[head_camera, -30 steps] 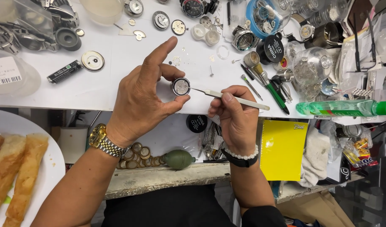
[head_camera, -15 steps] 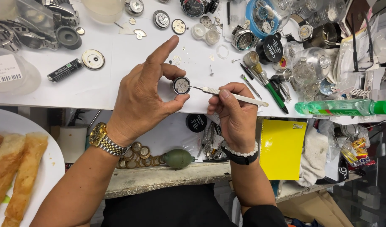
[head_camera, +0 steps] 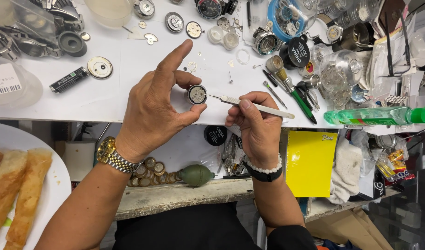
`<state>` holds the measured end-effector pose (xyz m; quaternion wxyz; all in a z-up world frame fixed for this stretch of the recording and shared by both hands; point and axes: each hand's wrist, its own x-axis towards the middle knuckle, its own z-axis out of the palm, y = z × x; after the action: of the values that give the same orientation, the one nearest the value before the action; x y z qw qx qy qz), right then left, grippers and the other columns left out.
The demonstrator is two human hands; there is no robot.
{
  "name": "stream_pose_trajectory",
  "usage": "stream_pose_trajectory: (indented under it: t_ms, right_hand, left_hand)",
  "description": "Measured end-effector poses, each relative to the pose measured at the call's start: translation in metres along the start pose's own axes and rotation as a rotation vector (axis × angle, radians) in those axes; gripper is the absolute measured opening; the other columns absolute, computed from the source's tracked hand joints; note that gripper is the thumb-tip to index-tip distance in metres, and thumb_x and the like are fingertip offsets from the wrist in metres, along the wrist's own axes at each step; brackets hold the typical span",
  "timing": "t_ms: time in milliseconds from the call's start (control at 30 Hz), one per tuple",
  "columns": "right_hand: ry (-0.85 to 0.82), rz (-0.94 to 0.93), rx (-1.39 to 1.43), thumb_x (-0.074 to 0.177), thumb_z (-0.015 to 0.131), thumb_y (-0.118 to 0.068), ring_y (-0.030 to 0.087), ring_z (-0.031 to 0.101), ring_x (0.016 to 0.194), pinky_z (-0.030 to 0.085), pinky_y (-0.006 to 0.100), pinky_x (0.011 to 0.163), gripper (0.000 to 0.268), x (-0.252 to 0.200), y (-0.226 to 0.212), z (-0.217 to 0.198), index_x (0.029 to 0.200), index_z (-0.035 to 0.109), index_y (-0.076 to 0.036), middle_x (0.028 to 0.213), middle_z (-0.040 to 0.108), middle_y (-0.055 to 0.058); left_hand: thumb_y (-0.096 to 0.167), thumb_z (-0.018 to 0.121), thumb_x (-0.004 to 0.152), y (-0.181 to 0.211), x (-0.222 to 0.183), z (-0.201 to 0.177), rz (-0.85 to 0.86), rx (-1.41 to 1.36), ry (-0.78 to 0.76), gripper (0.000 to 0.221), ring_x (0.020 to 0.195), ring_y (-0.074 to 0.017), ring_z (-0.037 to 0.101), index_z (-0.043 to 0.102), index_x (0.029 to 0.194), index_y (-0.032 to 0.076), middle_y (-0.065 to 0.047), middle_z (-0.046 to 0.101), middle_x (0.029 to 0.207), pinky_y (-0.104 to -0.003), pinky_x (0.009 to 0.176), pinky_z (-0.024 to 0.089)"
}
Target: Repairing a watch movement by using tweezers and a probe to precisely position tiny internal components on a cluttered workbench.
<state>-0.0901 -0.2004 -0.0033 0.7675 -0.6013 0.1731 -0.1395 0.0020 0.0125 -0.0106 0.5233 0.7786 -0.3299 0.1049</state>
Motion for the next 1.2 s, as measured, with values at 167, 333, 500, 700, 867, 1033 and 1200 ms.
stream_pose_trajectory:
  t_ms: [167,333,500,700,867,1033,1200]
  right_hand:
    - [-0.005,-0.237,-0.101,0.099,0.069,-0.014,0.026,0.072,0.075,0.065,0.039,0.069,0.024,-0.014,0.008,0.009,0.114,0.059,0.001,0.085,0.071,0.019]
    - [0.055,-0.463,-0.352,0.102,0.065,-0.011,0.029,0.073,0.081,0.063,0.038,0.081,0.027,-0.019,0.005,0.017,0.124,0.058,0.002,0.094,0.071,0.023]
    - [-0.086,-0.803,-0.822,0.099,0.071,0.006,0.030,0.074,0.106,0.063,0.036,0.097,0.028,-0.003,-0.010,0.018,0.126,0.064,0.003,0.115,0.073,0.021]
    - [-0.199,-0.880,-0.884,0.098,0.074,0.005,0.032,0.072,0.105,0.063,0.037,0.094,0.032,0.003,0.000,0.012,0.128,0.064,-0.001,0.115,0.070,0.021]
    - [-0.133,-0.913,-0.893,0.097,0.074,0.006,0.034,0.073,0.101,0.063,0.042,0.091,0.027,0.008,0.001,0.016,0.123,0.065,0.004,0.111,0.073,0.021]
    - [-0.129,-0.898,-0.887,0.096,0.076,0.006,0.034,0.075,0.102,0.063,0.042,0.092,0.028,0.009,0.001,0.025,0.122,0.066,0.004,0.113,0.074,0.019]
    - [-0.160,-0.851,-0.835,0.094,0.075,0.005,0.034,0.076,0.100,0.063,0.042,0.090,0.024,0.008,0.003,0.031,0.117,0.068,0.003,0.109,0.075,0.018]
  left_hand:
    - [0.015,0.097,0.081,-0.002,0.000,0.002,0.008,0.038,0.016,0.104,0.097,-0.0183,0.070,0.029,0.160,0.013,-0.001,0.076,0.112,-0.036,0.090,0.059]
    - [0.018,0.099,0.081,0.000,0.002,0.002,0.038,0.097,-0.013,0.103,0.090,-0.0162,0.069,0.032,0.158,0.011,0.000,0.075,0.109,-0.034,0.087,0.057]
    - [0.019,0.095,0.082,0.004,0.004,0.002,-0.006,0.128,-0.043,0.098,0.087,-0.0135,0.066,0.033,0.158,0.011,0.003,0.075,0.107,-0.034,0.086,0.056]
    - [0.023,0.094,0.080,0.006,0.006,0.000,-0.042,0.125,-0.075,0.100,0.083,-0.0134,0.065,0.032,0.157,0.010,0.001,0.072,0.104,-0.034,0.084,0.056]
    - [0.023,0.095,0.078,0.007,0.008,0.000,-0.065,0.125,-0.089,0.100,0.082,-0.0134,0.064,0.034,0.156,0.010,0.002,0.072,0.103,-0.034,0.084,0.056]
    - [0.024,0.093,0.078,0.009,0.010,-0.001,-0.072,0.122,-0.099,0.097,0.082,-0.0141,0.064,0.036,0.155,0.009,0.002,0.072,0.102,-0.034,0.083,0.056]
    - [0.020,0.094,0.075,0.010,0.011,-0.002,-0.075,0.104,-0.090,0.090,0.078,-0.0153,0.063,0.042,0.147,0.008,0.000,0.071,0.098,-0.033,0.078,0.056]
